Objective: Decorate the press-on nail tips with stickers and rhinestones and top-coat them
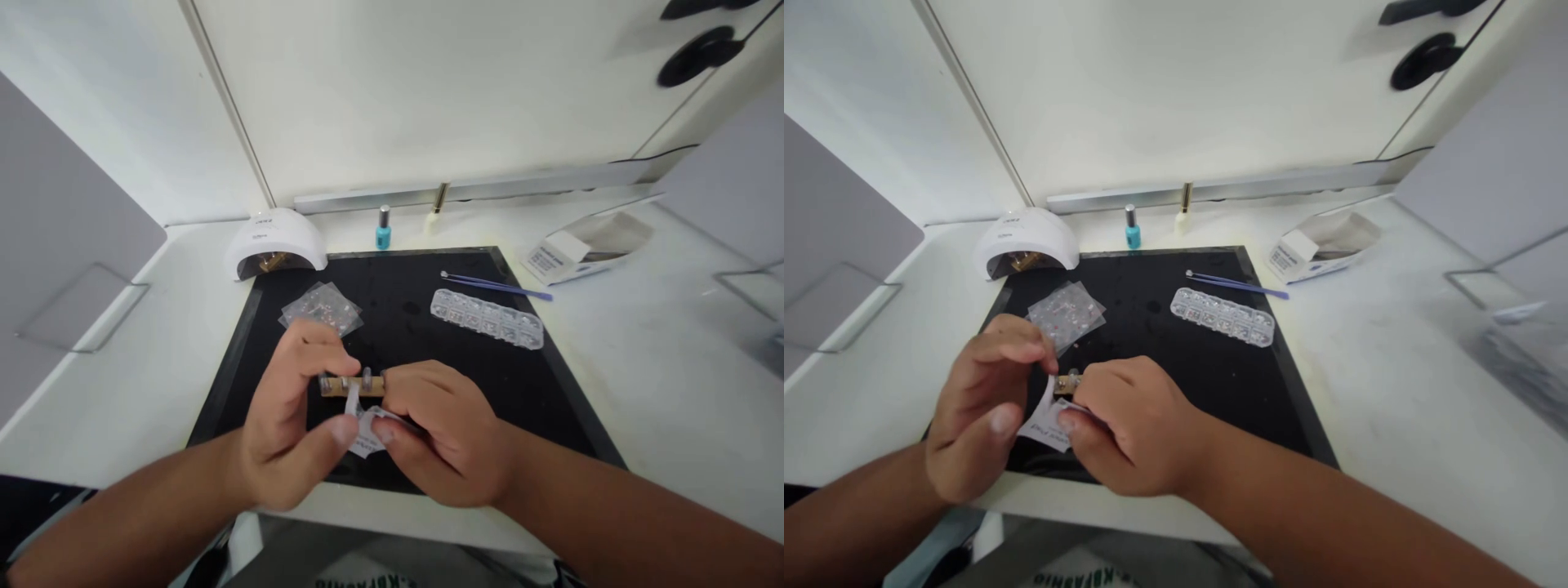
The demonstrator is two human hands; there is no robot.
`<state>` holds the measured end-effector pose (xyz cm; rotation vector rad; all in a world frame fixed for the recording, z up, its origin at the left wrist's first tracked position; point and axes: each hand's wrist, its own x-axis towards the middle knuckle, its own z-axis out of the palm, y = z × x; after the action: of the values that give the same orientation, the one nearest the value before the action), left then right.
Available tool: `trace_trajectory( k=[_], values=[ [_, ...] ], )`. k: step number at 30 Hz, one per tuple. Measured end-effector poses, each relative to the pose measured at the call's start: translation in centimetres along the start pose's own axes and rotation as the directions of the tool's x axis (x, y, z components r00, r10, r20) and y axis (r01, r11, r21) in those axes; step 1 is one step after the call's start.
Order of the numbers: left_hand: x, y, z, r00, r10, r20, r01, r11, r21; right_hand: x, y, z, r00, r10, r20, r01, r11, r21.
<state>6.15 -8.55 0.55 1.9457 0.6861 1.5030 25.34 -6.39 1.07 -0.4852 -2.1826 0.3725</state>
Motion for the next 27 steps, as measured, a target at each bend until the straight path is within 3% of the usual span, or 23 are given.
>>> trace_trajectory(
  k=[2,5,15,27],
  values=[
    [0.43,0.41,-0.3,0.994,0.067,0.091,-0.075,0.993,0.089,0.0,0.03,0.05,1.0,-0.017,0.004,0.017,1.0,-0.017],
    [0.92,1.01,-0.56,0.979,0.074,0.187,-0.105,0.981,0.161,0.06,0.08,0.07,1.0,-0.014,0.017,0.014,1.0,-0.009],
    [0.73,0.87,-0.38,0.983,0.127,0.133,-0.16,0.947,0.278,0.05,0.18,-0.06,0.998,0.009,0.06,-0.012,0.999,0.048],
    [1.11,1.13,-0.63,0.971,0.106,0.214,-0.169,0.939,0.301,0.56,0.29,-0.1,0.993,-0.092,0.075,0.09,0.995,0.037]
  ],
)
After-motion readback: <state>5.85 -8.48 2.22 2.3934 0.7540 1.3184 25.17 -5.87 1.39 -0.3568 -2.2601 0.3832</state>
